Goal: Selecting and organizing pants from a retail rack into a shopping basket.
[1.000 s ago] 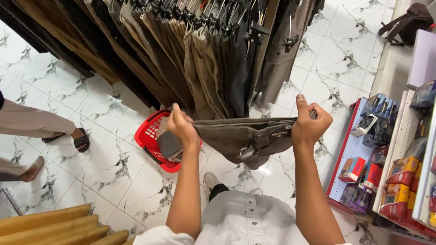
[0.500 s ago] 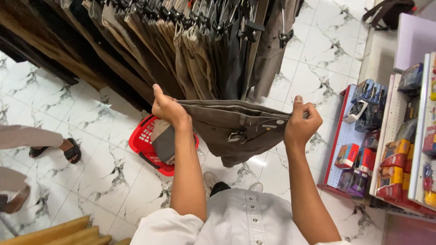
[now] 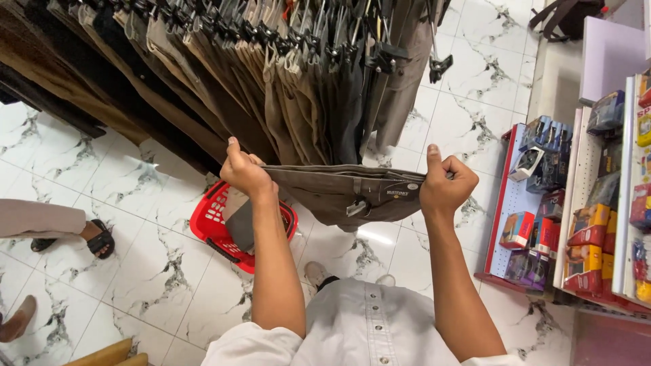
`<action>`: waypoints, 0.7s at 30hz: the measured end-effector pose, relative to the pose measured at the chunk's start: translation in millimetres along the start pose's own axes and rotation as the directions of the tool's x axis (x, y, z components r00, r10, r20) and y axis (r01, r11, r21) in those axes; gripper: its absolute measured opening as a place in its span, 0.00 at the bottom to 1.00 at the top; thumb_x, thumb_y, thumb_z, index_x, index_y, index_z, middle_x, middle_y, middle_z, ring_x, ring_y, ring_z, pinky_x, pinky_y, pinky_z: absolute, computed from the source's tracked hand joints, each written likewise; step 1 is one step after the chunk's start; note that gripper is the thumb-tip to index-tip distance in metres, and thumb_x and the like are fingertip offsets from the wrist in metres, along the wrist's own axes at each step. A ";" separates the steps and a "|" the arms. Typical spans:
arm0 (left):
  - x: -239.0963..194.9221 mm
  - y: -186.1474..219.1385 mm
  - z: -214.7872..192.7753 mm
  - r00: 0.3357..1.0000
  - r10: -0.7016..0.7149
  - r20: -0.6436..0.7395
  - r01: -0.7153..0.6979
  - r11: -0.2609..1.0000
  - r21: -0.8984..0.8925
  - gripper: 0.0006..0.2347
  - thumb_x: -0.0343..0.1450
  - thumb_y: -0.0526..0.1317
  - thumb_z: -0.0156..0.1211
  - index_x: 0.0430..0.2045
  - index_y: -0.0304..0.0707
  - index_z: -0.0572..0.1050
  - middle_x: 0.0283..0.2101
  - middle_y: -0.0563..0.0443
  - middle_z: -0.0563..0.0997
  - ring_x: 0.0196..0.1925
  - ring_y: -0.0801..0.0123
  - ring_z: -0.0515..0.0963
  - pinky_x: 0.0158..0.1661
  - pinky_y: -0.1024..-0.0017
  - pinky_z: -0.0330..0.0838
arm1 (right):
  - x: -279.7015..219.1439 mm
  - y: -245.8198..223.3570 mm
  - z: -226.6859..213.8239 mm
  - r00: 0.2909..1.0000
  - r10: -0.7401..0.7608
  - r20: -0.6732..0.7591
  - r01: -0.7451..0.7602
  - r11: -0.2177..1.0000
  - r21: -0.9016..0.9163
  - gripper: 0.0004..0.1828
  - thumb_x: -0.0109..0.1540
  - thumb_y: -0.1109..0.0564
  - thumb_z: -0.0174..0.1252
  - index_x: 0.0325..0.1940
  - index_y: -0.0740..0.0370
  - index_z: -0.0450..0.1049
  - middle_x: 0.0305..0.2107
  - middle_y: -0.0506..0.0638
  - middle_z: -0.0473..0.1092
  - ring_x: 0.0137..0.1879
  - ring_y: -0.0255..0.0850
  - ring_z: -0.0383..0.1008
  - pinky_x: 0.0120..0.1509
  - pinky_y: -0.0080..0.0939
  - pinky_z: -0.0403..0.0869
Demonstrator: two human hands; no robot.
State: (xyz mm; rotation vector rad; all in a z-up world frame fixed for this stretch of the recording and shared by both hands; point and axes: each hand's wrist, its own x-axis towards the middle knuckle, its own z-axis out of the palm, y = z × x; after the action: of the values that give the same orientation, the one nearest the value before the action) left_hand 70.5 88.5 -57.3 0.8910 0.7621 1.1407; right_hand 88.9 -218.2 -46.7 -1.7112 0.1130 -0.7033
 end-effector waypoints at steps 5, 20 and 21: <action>-1.7 5.7 3.2 0.944 0.323 0.065 -0.329 0.920 0.211 0.17 0.72 0.39 0.61 0.12 0.40 0.63 0.16 0.53 0.58 0.18 0.68 0.59 0.24 0.72 0.56 | -2.4 9.5 18.3 0.999 0.034 -0.003 -0.034 0.999 0.008 0.33 0.62 0.59 0.70 0.11 0.58 0.56 0.06 0.41 0.45 0.17 0.28 0.43 0.24 0.31 0.46; -63.8 27.7 -4.0 0.071 0.428 0.901 -0.844 0.507 -0.174 0.17 0.64 0.51 0.72 0.39 0.43 0.81 0.38 0.52 0.79 0.48 0.56 0.77 0.65 0.39 0.49 | -7.2 -33.3 38.9 1.000 -0.028 0.008 0.027 0.997 0.066 0.33 0.62 0.63 0.70 0.11 0.58 0.56 0.06 0.43 0.51 0.17 0.28 0.47 0.23 0.29 0.50; -62.0 30.6 -3.5 0.036 0.396 0.918 -0.823 0.532 -0.197 0.16 0.62 0.51 0.74 0.36 0.44 0.82 0.38 0.53 0.79 0.49 0.57 0.77 0.65 0.38 0.48 | -6.8 -32.1 39.1 0.999 -0.040 0.003 0.039 0.997 0.072 0.33 0.62 0.64 0.71 0.11 0.58 0.56 0.07 0.44 0.51 0.17 0.28 0.47 0.23 0.30 0.50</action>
State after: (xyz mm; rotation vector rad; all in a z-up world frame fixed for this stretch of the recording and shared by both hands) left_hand 38.8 34.4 -27.9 2.1583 -0.5315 0.9636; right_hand 93.9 -172.9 -23.6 -1.6504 0.0504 -0.7244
